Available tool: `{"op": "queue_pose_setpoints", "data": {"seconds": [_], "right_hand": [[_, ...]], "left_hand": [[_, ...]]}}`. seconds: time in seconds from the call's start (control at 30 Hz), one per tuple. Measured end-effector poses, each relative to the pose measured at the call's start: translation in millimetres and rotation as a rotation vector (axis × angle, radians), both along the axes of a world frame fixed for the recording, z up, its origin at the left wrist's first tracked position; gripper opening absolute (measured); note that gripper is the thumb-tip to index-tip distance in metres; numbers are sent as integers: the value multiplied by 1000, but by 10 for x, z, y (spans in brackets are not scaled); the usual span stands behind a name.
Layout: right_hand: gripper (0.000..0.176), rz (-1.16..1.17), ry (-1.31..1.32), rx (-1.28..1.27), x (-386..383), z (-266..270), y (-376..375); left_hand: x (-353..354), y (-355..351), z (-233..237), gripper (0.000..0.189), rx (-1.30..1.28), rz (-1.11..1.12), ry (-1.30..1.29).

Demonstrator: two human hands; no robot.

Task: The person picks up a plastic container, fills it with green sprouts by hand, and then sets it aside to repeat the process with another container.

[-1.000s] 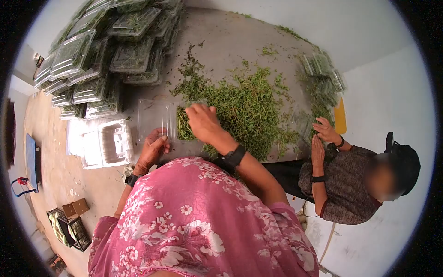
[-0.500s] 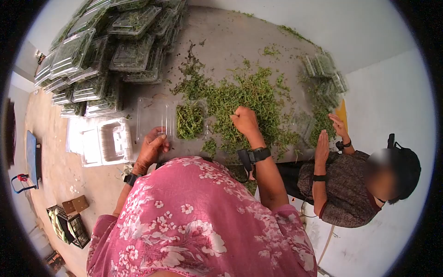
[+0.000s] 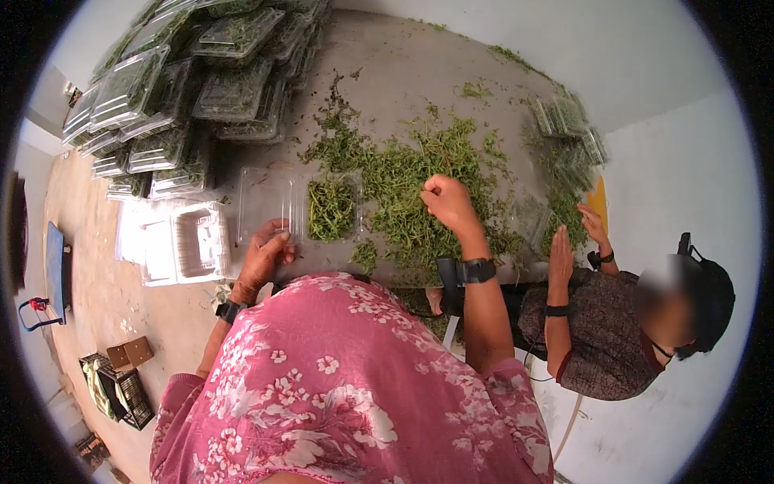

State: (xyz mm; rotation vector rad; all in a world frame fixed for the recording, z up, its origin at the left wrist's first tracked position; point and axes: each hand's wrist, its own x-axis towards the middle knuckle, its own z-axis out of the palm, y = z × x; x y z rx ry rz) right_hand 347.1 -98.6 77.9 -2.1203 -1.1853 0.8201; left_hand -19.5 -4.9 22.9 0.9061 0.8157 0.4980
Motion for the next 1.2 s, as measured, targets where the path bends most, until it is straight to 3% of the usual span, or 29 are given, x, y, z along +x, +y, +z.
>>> {"op": "queue_pose_setpoints", "data": {"seconds": [0.1, 0.2, 0.4, 0.5, 0.6, 0.7, 0.83, 1.2], "right_hand": [[7, 161, -291, -14, 61, -100, 92], [19, 302, -499, -125, 29, -126, 284], [48, 246, -422, -272, -231, -47, 421], [33, 181, -434, -229, -224, -313, 397], [32, 287, -614, -127, 16, -706, 343], [14, 236, -573, -5, 42, -490, 276], [18, 50, -394, 63, -50, -58, 250], [18, 66, -9, 159, -733, 386, 455]], "left_hand": [[-5, 5, -20, 39, -9, -4, -18], [8, 9, -8, 39, -19, 8, -10], [-13, 18, -119, 41, -19, 18, -22], [-18, 21, -159, 41, -28, 17, -32], [-32, 28, -147, 41, -30, 2, -31], [-26, 29, -88, 39, -28, -4, -23], [-31, 41, -105, 38, -43, -14, -33], [-43, 48, -155, 39, -25, -39, -60]]}}
